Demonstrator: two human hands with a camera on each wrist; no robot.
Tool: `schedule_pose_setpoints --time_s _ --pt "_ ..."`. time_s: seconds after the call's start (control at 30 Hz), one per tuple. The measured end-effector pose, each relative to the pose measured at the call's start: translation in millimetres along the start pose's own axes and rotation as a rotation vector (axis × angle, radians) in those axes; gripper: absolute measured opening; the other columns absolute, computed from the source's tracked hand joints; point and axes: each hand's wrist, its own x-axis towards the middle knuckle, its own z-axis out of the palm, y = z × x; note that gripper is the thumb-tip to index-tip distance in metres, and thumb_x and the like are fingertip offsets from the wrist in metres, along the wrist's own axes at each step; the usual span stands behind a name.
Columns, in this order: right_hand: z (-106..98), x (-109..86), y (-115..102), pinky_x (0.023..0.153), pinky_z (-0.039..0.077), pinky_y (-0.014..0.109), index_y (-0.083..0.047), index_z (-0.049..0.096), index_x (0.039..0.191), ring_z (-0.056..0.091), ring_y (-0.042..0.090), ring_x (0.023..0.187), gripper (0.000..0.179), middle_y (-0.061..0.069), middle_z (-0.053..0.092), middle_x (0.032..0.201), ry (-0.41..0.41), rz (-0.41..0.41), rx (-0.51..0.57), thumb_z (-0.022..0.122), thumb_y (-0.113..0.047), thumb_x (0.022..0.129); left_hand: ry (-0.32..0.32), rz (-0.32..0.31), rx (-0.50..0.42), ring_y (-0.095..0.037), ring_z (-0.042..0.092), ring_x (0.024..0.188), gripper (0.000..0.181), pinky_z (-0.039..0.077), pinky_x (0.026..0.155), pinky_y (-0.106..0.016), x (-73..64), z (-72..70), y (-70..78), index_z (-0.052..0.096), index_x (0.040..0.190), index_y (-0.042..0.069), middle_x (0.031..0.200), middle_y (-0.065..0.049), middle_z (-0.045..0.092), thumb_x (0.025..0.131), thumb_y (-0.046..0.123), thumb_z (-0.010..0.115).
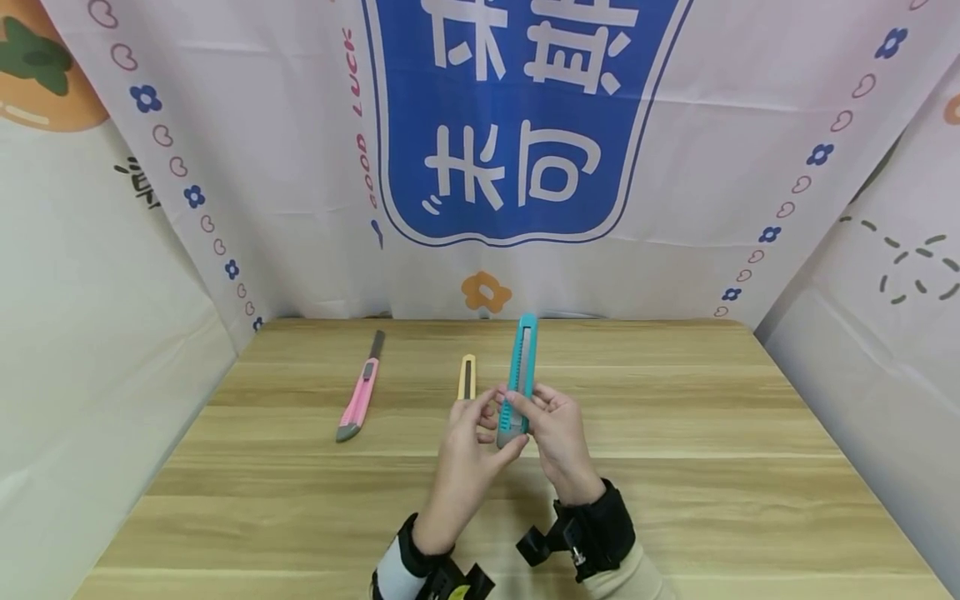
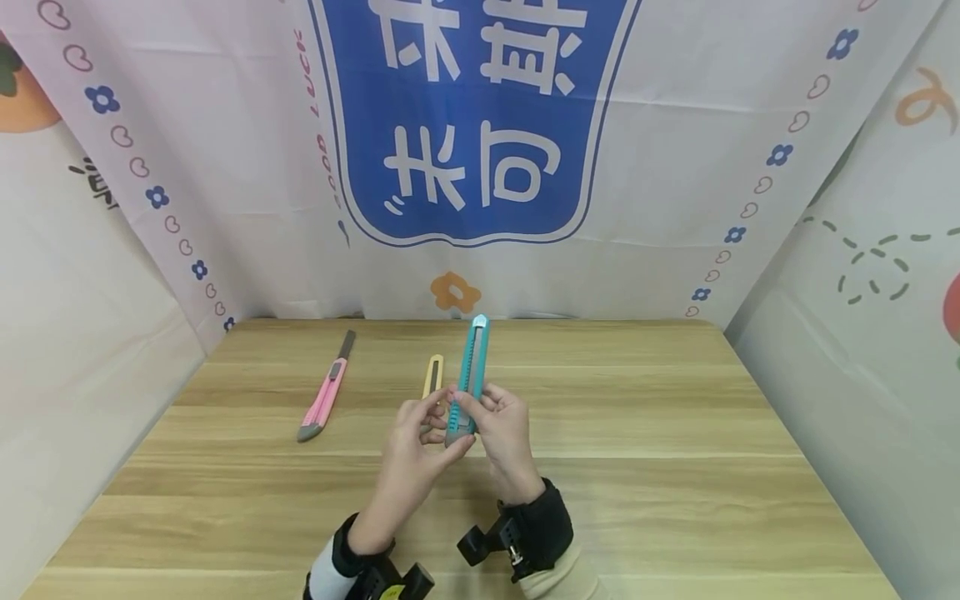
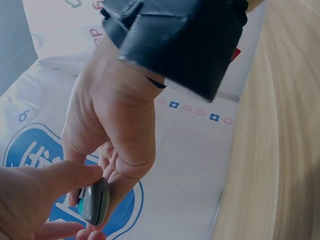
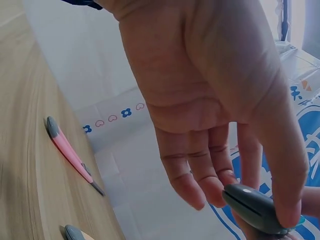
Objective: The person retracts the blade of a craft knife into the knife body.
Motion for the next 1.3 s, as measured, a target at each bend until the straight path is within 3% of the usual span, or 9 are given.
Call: schedule_pose_setpoints --time_s 0.23,0.43,0.67,0.8,1.07,1.3 --pt "2 -0.4 3 0.075 0.058 0.021 0.011 0.060 0.114 0.069 0.014 0.090 0.032 0.016 0.072 0.105 0.001 -0.016 0.015 0.064 -0.002 0.086 0.045 0.034 0.074 -0.018 0.056 0.080 0.058 0.060 0.061 -0.032 0.1 1.8 2.5 0.060 0.119 -0.006 0.093 -0.014 0.056 0.067 0.008 0.082" --pt "4 -0.9 5 0.075 0.057 0.020 0.010 0.062 0.112 0.069 0.016 0.089 0.032 0.001 0.076 0.092 0.006 -0.037 0.005 0.066 -0.004 0.084 0.070 0.068 0.095 -0.018 0.057 0.076 0.057 0.060 0.057 -0.032 -0.6 1.9 3.2 0.063 0.116 -0.007 0.088 -0.014 0.056 0.066 0.008 0.082" --pt "6 -1.7 5 0.072 0.057 0.020 0.009 0.061 0.114 0.068 0.015 0.092 0.030 0.023 0.067 0.112 -0.014 -0.011 -0.028 0.063 -0.004 0.087 0.067 0.051 0.102 -0.018 0.059 0.074 0.050 0.060 0.057 -0.032 -1.0 0.0 1.3 0.064 0.111 -0.009 0.090 -0.014 0.057 0.067 0.007 0.081" --pt "6 -2.4 6 0.071 0.057 0.020 0.008 0.061 0.114 0.067 0.016 0.095 0.032 0.019 0.070 0.109 -0.033 -0.012 -0.079 0.063 -0.009 0.088 0.066 0.049 0.111 -0.017 0.060 0.071 0.046 0.060 0.057 -0.032 -0.5 -2.7 -2.4 0.066 0.108 -0.007 0.088 -0.014 0.059 0.066 0.006 0.079" --pt "5 -2.0 8 0.078 0.058 0.025 0.008 0.057 0.122 0.065 0.021 0.099 0.037 0.030 0.059 0.121 -0.095 0.012 -0.115 0.060 -0.011 0.091 0.050 0.013 0.125 -0.014 0.060 0.064 0.045 0.056 0.053 -0.028 2.8 -8.2 -6.9 0.067 0.107 -0.003 0.085 -0.010 0.058 0.064 0.005 0.077" --pt "4 -0.6 9 0.078 0.058 0.026 0.010 0.057 0.121 0.066 0.020 0.097 0.036 0.029 0.062 0.118 -0.104 0.014 -0.130 0.057 -0.012 0.092 0.043 0.033 0.178 -0.017 0.064 0.066 0.045 0.055 0.052 -0.028 3.4 -9.3 -9.4 0.067 0.109 -0.004 0.077 -0.009 0.055 0.066 0.005 0.076"
